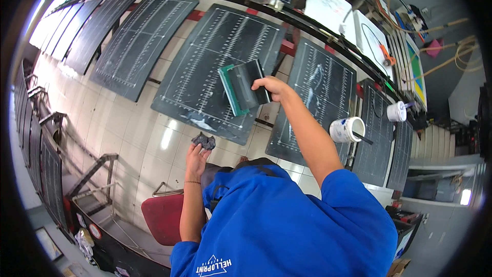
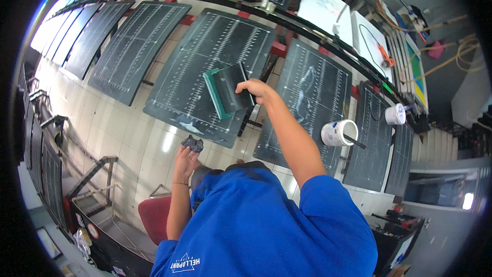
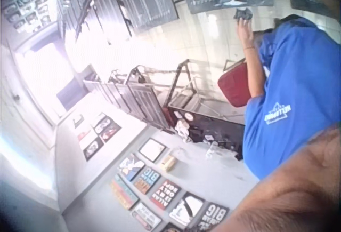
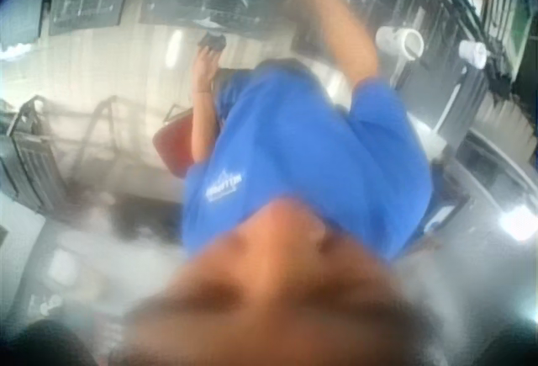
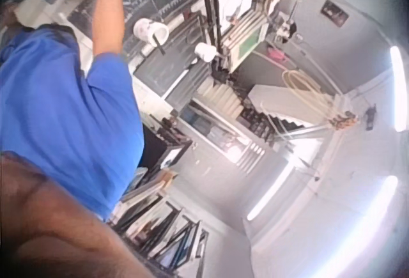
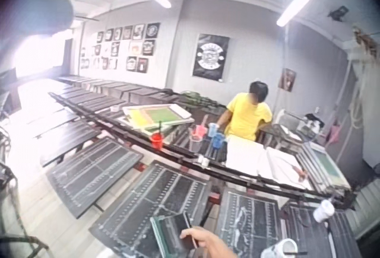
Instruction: The person cleans a large, flat, dark screen using a squeegee and a rag. They spread a white cleaning liquid across the surface with the squeegee and wipe the screen with the rag, repeating the process to remove residue.
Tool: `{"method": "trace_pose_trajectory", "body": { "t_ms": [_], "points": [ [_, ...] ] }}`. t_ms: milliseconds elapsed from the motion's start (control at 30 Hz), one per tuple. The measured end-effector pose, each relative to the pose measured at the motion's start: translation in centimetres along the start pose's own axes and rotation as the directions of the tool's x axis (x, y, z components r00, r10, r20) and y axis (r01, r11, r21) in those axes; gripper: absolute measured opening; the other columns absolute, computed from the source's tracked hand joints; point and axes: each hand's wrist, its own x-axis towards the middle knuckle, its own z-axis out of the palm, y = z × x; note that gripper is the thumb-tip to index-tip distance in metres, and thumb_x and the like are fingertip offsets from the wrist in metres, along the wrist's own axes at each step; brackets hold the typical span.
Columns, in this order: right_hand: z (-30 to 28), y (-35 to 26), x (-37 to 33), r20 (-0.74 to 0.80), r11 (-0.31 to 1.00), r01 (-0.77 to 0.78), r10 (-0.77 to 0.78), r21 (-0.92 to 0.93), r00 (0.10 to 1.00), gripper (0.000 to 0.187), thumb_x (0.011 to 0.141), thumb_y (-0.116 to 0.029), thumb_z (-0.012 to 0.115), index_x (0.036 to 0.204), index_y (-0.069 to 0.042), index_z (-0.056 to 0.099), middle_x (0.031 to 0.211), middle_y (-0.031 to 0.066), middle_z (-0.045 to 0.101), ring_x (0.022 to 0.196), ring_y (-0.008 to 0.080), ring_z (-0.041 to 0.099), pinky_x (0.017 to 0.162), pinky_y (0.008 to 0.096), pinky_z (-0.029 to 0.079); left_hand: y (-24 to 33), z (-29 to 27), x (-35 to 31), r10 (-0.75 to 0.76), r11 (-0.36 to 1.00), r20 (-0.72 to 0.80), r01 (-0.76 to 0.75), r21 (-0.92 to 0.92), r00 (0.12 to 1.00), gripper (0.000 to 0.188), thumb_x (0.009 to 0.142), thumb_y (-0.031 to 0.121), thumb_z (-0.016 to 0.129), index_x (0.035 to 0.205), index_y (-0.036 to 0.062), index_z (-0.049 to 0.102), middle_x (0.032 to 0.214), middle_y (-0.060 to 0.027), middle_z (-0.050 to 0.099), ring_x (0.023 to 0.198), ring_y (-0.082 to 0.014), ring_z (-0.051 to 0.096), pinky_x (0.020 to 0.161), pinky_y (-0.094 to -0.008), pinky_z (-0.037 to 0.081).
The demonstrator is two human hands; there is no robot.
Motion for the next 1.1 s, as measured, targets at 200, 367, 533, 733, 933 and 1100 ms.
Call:
{"method": "trace_pose_trajectory", "body": {
  "t_ms": [200, 367, 533, 733, 933, 1100],
  "points": [
    [-9.1, 2.1, -11.9, -0.431, 0.926, 0.130, -0.286, -0.355, 0.856, 0.043, 0.068, -0.015, 0.073, 0.101, 0.012, 0.065, 0.090, 0.0203, 0.069, 0.073, 0.0264, 0.070, 0.061, 0.0367, 0.054, -3.1, 1.3, -2.2, -0.019, 1.000, -0.050, 0.018, -0.011, 0.999, 0.020, 0.100, 0.005, 0.048, 0.120, 0.0073, 0.053, 0.115, -0.0091, 0.064, 0.100, -0.0234, 0.066, 0.088, -0.0371, 0.057],
    [-14.4, 8.3, -19.3, -0.660, 0.889, -0.061, -0.289, -0.454, 0.693, 0.045, 0.071, -0.021, 0.071, 0.105, 0.008, 0.067, 0.090, 0.0222, 0.071, 0.079, 0.0328, 0.071, 0.073, 0.0418, 0.054, -5.2, 1.6, -3.3, -0.077, 0.997, -0.066, 0.078, 0.018, 0.995, 0.017, 0.100, 0.005, 0.048, 0.116, 0.0073, 0.053, 0.112, -0.0093, 0.065, 0.096, -0.0208, 0.067, 0.085, -0.0371, 0.059],
    [-13.1, 12.0, -22.5, -0.745, 0.628, -0.415, -0.465, -0.658, 0.478, 0.042, 0.075, -0.022, 0.069, 0.107, 0.005, 0.067, 0.094, 0.0270, 0.070, 0.088, 0.0437, 0.069, 0.082, 0.0489, 0.054, -6.5, 1.2, -3.4, -0.163, 0.985, -0.068, 0.166, 0.049, 0.984, 0.011, 0.100, 0.007, 0.050, 0.111, 0.0092, 0.052, 0.105, -0.0087, 0.065, 0.092, -0.0210, 0.067, 0.083, -0.0382, 0.059],
    [-11.1, 14.8, -24.0, -0.772, 0.446, -0.632, -0.409, -0.634, 0.486, 0.028, 0.080, -0.025, 0.073, 0.092, -0.001, 0.067, 0.093, 0.0223, 0.071, 0.089, 0.0397, 0.070, 0.080, 0.0526, 0.054, -5.3, 2.0, -3.5, -0.187, 0.978, -0.073, 0.192, 0.081, 0.980, 0.010, 0.099, 0.013, 0.055, 0.109, 0.0131, 0.055, 0.102, -0.0052, 0.065, 0.090, -0.0195, 0.065, 0.085, -0.0394, 0.056],
    [-10.7, 17.4, -27.5, -0.800, 0.451, -0.662, -0.362, -0.599, 0.478, 0.029, 0.080, -0.025, 0.074, 0.097, -0.002, 0.066, 0.096, 0.0197, 0.072, 0.089, 0.0385, 0.070, 0.078, 0.0491, 0.055, -2.4, -4.6, -4.6, -0.080, 0.997, -0.288, 0.074, -0.030, 0.954, 0.014, 0.098, 0.022, 0.059, 0.108, 0.0132, 0.059, 0.094, 0.0003, 0.063, 0.083, -0.0149, 0.060, 0.079, -0.0321, 0.052],
    [-10.3, 18.0, -28.4, -0.811, 0.385, -0.715, -0.313, -0.584, 0.494, 0.028, 0.078, -0.023, 0.074, 0.095, -0.002, 0.068, 0.094, 0.0199, 0.072, 0.089, 0.0380, 0.070, 0.078, 0.0490, 0.055, -3.2, -16.2, -11.4, -0.148, 0.973, -0.366, 0.068, -0.221, 0.919, 0.013, 0.097, 0.021, 0.057, 0.104, 0.0112, 0.062, 0.086, 0.0021, 0.063, 0.073, -0.0117, 0.059, 0.071, -0.0303, 0.053]
  ]
}}
